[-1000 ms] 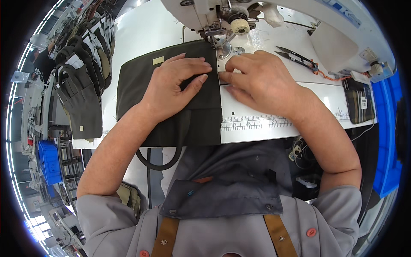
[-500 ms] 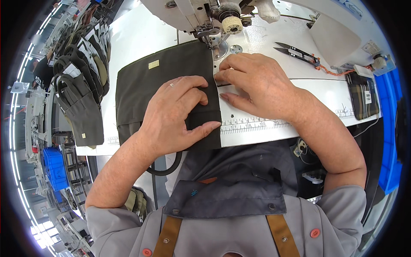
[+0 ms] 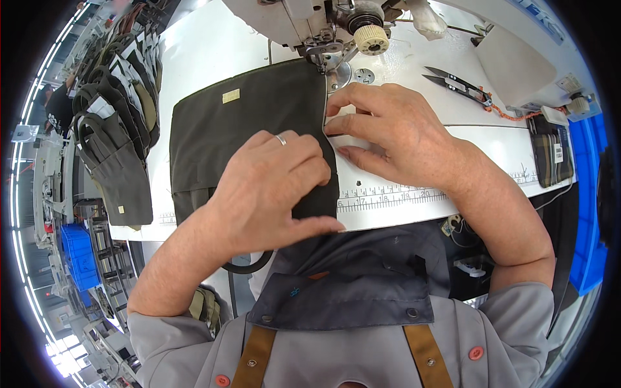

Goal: Sewing and finishing parts of a leather or heavy fabric bag using an industrial sewing machine.

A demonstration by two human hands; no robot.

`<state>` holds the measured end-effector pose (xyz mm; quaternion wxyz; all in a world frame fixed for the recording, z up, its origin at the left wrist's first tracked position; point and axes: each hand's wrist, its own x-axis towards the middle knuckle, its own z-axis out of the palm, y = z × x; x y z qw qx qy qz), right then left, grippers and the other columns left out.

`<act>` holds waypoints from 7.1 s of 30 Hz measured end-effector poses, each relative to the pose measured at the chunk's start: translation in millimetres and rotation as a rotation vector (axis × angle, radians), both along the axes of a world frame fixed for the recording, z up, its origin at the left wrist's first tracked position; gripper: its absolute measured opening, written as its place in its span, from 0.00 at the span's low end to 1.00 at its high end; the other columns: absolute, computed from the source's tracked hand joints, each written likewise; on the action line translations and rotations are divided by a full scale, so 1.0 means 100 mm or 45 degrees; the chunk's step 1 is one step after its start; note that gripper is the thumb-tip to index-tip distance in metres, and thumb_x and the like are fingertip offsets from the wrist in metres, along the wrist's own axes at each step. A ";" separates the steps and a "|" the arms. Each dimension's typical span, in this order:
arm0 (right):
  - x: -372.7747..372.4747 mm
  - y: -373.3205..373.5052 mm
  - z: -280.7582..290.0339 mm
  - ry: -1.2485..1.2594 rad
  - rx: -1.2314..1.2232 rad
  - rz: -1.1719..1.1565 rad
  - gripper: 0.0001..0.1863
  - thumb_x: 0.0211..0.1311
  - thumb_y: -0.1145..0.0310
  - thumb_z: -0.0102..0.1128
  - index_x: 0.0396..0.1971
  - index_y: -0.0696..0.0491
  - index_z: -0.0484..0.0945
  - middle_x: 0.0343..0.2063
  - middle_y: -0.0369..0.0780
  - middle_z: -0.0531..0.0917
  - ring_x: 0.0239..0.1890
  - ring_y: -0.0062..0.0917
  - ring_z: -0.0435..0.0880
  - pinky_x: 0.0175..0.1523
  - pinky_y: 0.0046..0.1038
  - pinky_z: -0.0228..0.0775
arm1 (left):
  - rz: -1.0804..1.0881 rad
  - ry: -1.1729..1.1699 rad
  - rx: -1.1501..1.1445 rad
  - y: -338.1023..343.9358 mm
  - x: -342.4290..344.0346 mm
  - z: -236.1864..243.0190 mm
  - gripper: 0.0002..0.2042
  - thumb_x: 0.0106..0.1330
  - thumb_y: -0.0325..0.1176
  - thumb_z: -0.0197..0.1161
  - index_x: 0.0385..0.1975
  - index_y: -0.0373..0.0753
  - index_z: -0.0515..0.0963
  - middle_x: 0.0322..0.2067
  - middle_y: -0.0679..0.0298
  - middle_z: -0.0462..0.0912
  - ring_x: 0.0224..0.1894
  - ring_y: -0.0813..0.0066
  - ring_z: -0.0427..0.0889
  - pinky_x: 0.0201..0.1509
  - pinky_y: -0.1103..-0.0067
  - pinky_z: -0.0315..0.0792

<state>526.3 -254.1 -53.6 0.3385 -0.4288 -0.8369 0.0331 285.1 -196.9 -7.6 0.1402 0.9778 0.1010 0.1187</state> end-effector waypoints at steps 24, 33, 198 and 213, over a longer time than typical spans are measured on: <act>-0.02 0.01 -0.01 -0.047 0.101 -0.052 0.15 0.52 0.69 0.73 0.39 0.55 0.81 0.45 0.40 0.82 0.45 0.37 0.85 0.47 0.38 0.79 | -0.380 -0.015 0.972 0.13 -0.08 -0.06 0.04 0.60 0.25 0.68 0.33 0.33 0.84 0.30 0.64 0.81 0.28 0.78 0.78 0.29 0.81 0.70; -0.05 0.05 0.01 0.024 0.083 -0.082 0.19 0.50 0.71 0.73 0.44 0.55 0.80 0.44 0.39 0.82 0.44 0.37 0.85 0.45 0.38 0.80 | -0.264 -0.267 0.637 0.22 -0.13 0.06 0.08 0.52 0.22 0.76 0.32 0.34 0.85 0.29 0.64 0.84 0.24 0.74 0.81 0.31 0.78 0.76; 0.26 0.17 -0.05 0.073 -0.121 -0.318 0.11 0.68 0.64 0.65 0.42 0.55 0.88 0.32 0.47 0.86 0.34 0.43 0.85 0.41 0.37 0.76 | 0.804 -0.552 0.240 -0.97 -1.70 0.03 0.22 0.47 0.46 0.79 0.29 0.36 0.77 0.28 0.61 0.77 0.36 0.60 0.80 0.49 0.67 0.73; 0.32 0.09 -0.10 0.165 -0.149 -0.319 0.09 0.70 0.71 0.63 0.41 0.60 0.87 0.26 0.45 0.81 0.27 0.29 0.78 0.37 0.29 0.69 | 1.500 -1.782 -0.781 -1.67 -3.27 0.62 0.20 0.76 0.55 0.61 0.28 0.45 0.72 0.17 0.81 0.61 0.15 0.93 0.54 0.17 0.89 0.46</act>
